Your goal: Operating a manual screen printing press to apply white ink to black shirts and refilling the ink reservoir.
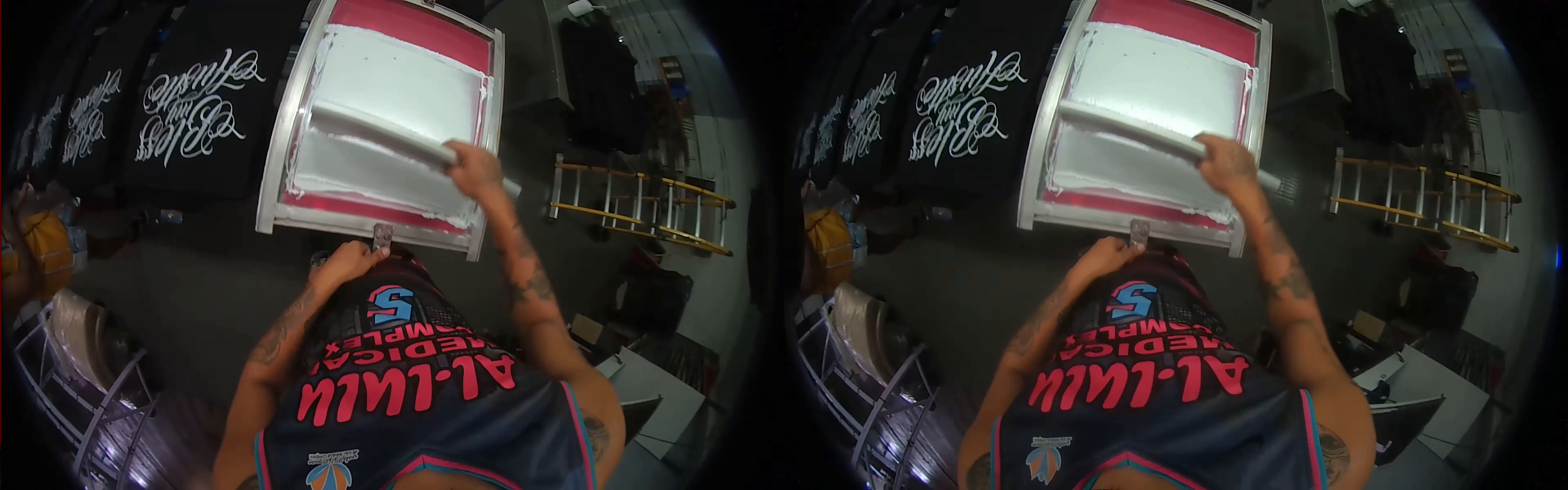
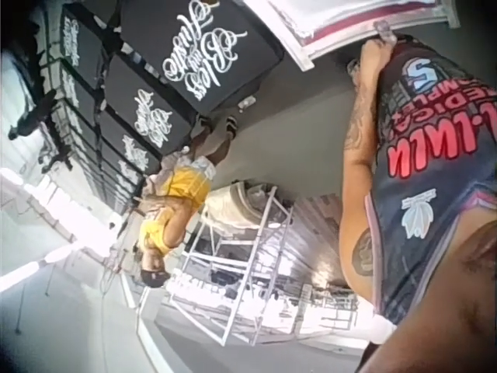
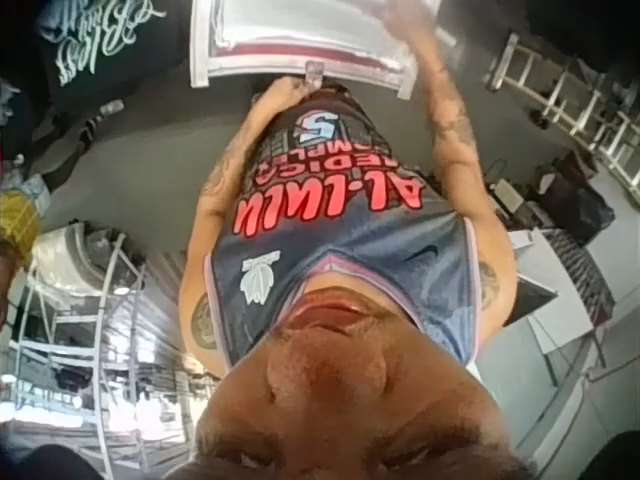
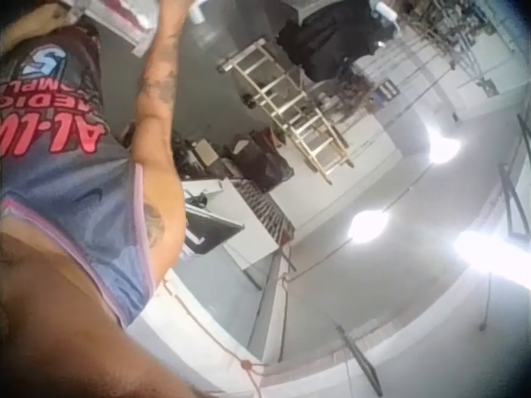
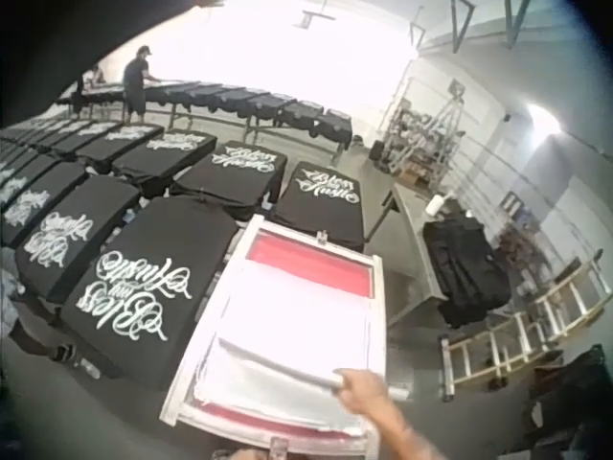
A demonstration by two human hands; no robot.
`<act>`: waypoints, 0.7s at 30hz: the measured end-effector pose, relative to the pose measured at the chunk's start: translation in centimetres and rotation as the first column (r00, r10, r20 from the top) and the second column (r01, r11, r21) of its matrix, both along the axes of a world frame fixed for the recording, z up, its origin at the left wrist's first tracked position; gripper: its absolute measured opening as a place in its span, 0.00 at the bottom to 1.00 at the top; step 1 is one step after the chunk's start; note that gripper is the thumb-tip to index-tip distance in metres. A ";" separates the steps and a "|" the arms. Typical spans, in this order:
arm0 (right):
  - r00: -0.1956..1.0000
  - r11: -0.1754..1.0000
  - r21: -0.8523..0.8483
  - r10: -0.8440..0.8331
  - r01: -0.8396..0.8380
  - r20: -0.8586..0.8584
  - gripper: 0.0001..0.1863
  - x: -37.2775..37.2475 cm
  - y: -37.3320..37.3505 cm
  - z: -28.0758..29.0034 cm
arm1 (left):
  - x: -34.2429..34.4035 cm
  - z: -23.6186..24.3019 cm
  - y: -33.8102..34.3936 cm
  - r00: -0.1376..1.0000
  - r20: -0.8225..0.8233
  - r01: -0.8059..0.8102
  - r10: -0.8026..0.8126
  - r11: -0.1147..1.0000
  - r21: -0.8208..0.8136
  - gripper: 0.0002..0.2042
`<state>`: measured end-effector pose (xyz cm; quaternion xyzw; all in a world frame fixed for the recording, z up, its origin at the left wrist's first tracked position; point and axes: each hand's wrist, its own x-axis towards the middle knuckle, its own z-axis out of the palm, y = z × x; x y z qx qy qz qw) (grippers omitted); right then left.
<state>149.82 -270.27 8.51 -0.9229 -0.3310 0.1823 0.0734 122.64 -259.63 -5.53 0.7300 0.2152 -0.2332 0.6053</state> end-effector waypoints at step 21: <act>0.850 0.988 0.118 0.026 -0.102 0.525 0.17 -1.7 -8.1 -2.8 | 7.9 8.1 16.2 0.728 0.491 -0.226 -0.479 0.508 0.831 0.17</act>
